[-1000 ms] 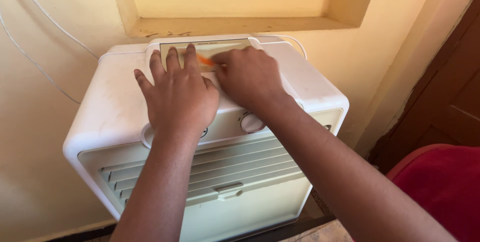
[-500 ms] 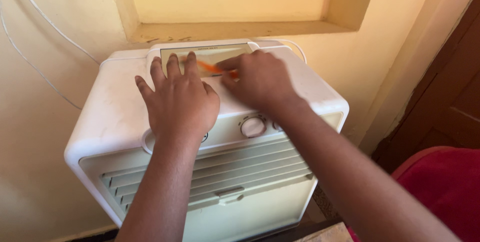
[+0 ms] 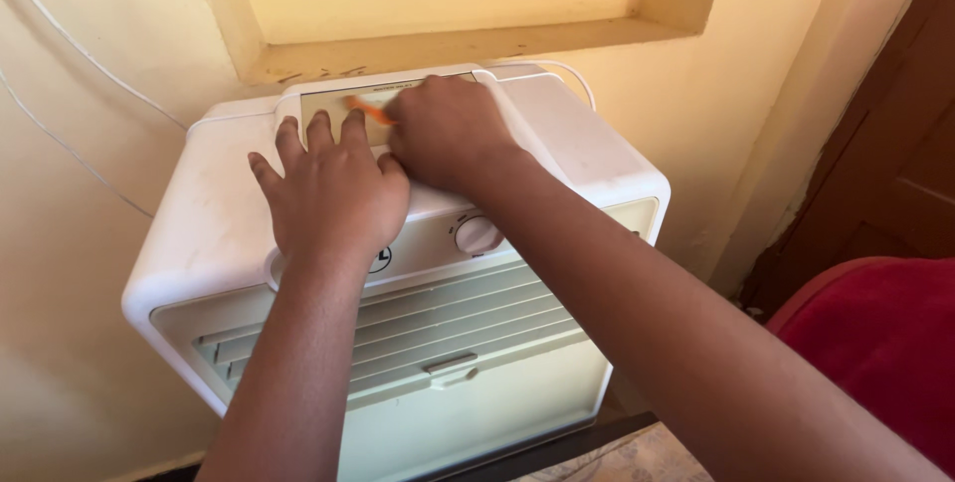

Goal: The person cleans a white BPL air cooler with an orange toothbrush, brushing the front louvers, control panel, top lid, and the open water-inlet compartment. They then lift a circuit board from a shelf, place it on the cooler, and brush dust off the board on the bed.

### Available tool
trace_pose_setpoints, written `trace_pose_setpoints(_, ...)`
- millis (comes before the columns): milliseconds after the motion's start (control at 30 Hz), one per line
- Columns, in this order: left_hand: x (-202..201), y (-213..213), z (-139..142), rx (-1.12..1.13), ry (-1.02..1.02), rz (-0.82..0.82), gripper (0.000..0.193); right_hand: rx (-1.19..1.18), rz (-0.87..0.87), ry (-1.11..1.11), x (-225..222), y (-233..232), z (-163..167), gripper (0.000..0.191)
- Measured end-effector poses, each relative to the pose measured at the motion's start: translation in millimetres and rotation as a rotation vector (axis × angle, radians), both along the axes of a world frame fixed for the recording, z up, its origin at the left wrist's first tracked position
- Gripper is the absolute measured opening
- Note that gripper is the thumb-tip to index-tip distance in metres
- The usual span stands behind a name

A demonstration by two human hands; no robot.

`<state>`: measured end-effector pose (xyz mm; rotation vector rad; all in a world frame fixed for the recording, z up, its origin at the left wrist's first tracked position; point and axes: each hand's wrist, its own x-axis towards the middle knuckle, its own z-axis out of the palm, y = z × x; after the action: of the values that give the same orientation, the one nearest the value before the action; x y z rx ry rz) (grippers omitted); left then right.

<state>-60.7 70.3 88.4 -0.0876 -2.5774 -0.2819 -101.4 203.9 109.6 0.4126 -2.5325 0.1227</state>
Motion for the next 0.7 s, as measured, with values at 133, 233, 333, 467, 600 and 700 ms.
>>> trace_pose_setpoints(133,-1.6,-1.7,-2.8,-0.002,0.008,-0.010,0.064,0.008,-0.022,0.051,2.5,3.4,-3.5,0.019)
trace_pose_setpoints(233,-3.0,-2.5,-4.9,0.011,0.044,-0.032,0.062,-0.041,-0.182,0.134,5.9,19.7,-6.3,0.018)
trace_pose_setpoints(333,-3.3,-2.2,-5.5,0.008,0.024,-0.017,0.063,-0.122,-0.243,0.131,10.3,33.0,-8.7,0.020)
trace_pose_setpoints(467,-1.5,-1.9,-4.9,-0.004,0.033,-0.010,0.062,-0.170,-0.059,0.041,16.5,35.6,-8.4,0.027)
trace_pose_setpoints(600,-0.4,-1.2,-2.7,-0.014,0.027,-0.001,0.062,-0.258,0.268,0.029,21.2,34.8,-6.4,0.028)
trace_pose_setpoints(700,0.4,-1.0,-0.8,-0.002,0.008,0.003,0.062,-0.270,0.289,0.062,23.1,37.2,-6.0,0.029)
